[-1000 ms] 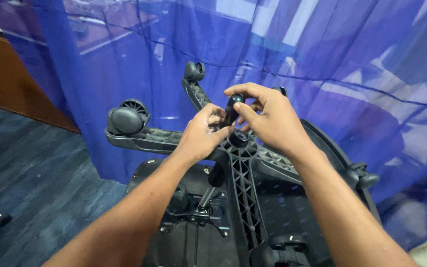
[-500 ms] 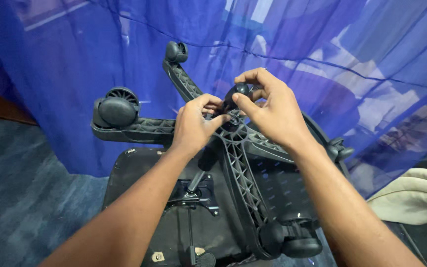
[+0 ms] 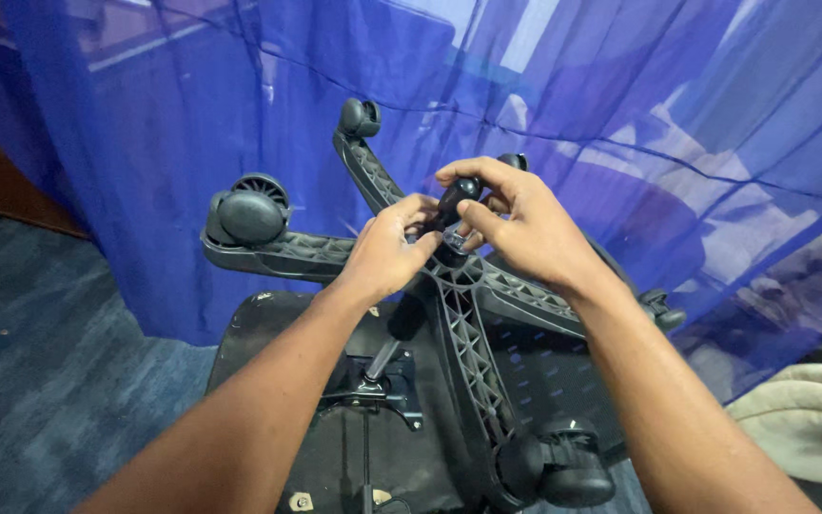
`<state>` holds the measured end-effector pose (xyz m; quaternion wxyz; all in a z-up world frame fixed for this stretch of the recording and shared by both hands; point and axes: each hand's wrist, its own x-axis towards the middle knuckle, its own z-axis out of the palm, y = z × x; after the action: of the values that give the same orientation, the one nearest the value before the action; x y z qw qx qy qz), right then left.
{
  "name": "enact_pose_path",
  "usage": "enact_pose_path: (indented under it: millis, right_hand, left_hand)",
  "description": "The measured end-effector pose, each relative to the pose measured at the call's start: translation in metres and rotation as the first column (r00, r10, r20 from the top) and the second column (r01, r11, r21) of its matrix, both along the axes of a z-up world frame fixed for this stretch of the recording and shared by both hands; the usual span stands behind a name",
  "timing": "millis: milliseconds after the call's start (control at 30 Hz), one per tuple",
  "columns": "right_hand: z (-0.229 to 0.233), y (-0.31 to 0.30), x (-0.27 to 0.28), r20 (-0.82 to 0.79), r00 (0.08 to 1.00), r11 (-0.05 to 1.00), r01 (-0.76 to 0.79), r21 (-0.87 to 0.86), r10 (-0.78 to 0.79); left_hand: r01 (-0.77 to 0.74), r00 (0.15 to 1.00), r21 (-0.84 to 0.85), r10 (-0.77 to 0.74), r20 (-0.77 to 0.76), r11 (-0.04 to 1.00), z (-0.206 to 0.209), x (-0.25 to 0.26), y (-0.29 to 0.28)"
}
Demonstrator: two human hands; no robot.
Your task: The person attaches caster wheels to the base of an office chair. They insert each wheel into its socket and press it into place, working on multiple wheels in sequence.
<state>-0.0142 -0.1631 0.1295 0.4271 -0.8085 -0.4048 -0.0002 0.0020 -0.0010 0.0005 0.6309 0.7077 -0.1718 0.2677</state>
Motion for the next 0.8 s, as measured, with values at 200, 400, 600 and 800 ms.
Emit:
enact_pose_path:
  millis: [200, 400, 600, 800]
  right_hand:
    - [-0.003, 0.003, 0.008, 0.21, 0.856, 0.839, 0.509, -0.191, -0.472]
    - [-0.004, -0.018, 0.024, -0.144, 0.977, 0.984, -0.142, 0.111, 0.158]
    - [-0.01, -0.026, 0.039, 0.266, 0.942, 0.977, 0.214, -0.01, -0.204]
    - [-0.013, -0.036, 0.047, 0.093, 0.985, 0.977, -0.155, 0.146, 0.143]
  left_hand:
    - [-0.201, 0.972, 0.038, 0.204, -0.117, 0.979, 0.002, 0.011, -0.009]
    - [-0.035, 0.972, 0.006, 0.036, -0.233, 0.999, -0.004, 0.016, -0.007]
    - [-0.017, 0.975, -0.104, -0.006, -0.222, 0.994, -0.003, 0.021, -0.016]
    - [-0.105, 0.971, -0.007, 0.101, -0.218, 0.994, -0.002, 0.026, -0.013]
